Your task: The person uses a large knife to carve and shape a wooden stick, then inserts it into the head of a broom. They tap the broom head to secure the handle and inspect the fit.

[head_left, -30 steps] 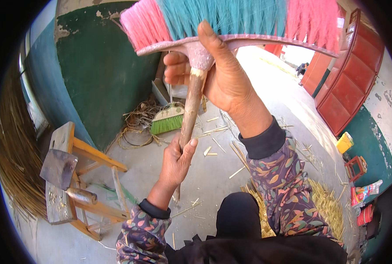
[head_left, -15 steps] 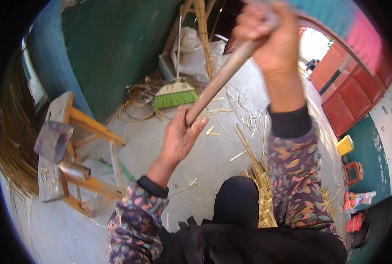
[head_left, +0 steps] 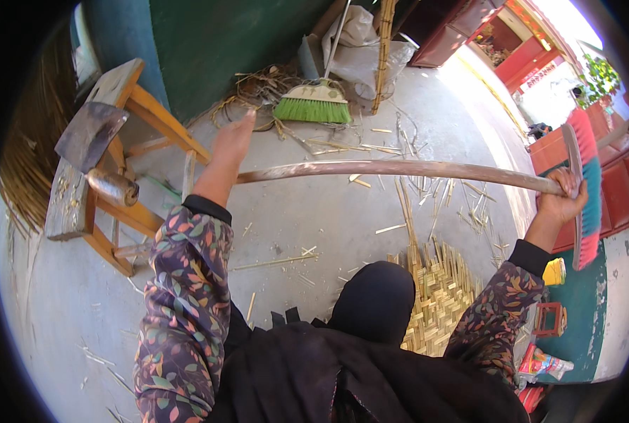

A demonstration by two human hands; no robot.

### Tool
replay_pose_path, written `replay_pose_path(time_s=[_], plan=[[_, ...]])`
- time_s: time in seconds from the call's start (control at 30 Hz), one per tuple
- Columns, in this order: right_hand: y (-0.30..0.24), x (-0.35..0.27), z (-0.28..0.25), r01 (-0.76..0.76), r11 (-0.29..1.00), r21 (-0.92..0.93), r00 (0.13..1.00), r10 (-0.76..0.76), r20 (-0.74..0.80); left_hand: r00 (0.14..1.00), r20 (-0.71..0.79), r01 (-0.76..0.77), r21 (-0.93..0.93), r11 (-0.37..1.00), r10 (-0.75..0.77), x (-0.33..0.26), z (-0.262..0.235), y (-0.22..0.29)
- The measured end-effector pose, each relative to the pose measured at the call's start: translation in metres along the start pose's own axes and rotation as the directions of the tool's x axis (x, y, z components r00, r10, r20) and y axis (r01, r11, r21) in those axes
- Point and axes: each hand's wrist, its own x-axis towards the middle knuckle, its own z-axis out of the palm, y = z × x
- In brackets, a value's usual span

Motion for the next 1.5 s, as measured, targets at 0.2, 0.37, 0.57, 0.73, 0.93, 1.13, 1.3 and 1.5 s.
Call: replay_pose_path(time_s=[0.2,0.37,0.57,0.73,0.93,1.13,1.3,1.5], plan=[[-0.039,-0.009,-0.059,0.100,0.995,-0.007,0.984,-0.100,-0.144,0.912,0.410,0.037,-0.033,0.999,-0.021,-0.013,-0.024,0.014],[-0.059,-0.016,-0.097,0.154,0.983,-0.096,0.947,-0.174,-0.270,0.810,0.586,-0.036,0.003,0.999,0.028,-0.035,-0.032,0.028],[-0.076,-0.021,-0.151,0.079,0.988,-0.134,0.879,-0.132,-0.458,0.788,0.615,-0.265,0.302,0.916,0.025,-0.034,-0.035,0.036],[-0.081,-0.040,-0.193,0.075,0.961,-0.267,0.758,-0.228,-0.610,0.792,0.610,-0.169,0.182,0.969,0.024,-0.053,-0.032,0.063],[-0.099,-0.058,-0.256,-0.091,0.946,-0.310,0.612,-0.192,-0.767,0.736,0.666,0.021,-0.195,0.981,0.117,-0.067,-0.040,0.086],[-0.069,-0.137,-0.314,-0.424,-0.243,-0.872,0.884,-0.321,-0.341,0.636,0.751,0.269,-0.429,0.862,0.175,-0.086,-0.068,0.110],[-0.112,-0.150,-0.386,-0.498,0.563,-0.659,0.609,-0.314,-0.728,0.496,0.794,0.325,-0.545,0.773,0.352,-0.092,-0.074,0.112],[-0.068,-0.207,-0.364,-0.506,-0.547,-0.667,0.861,-0.275,-0.428,0.525,0.715,0.410,-0.688,0.599,0.461,-0.114,-0.081,0.118]])
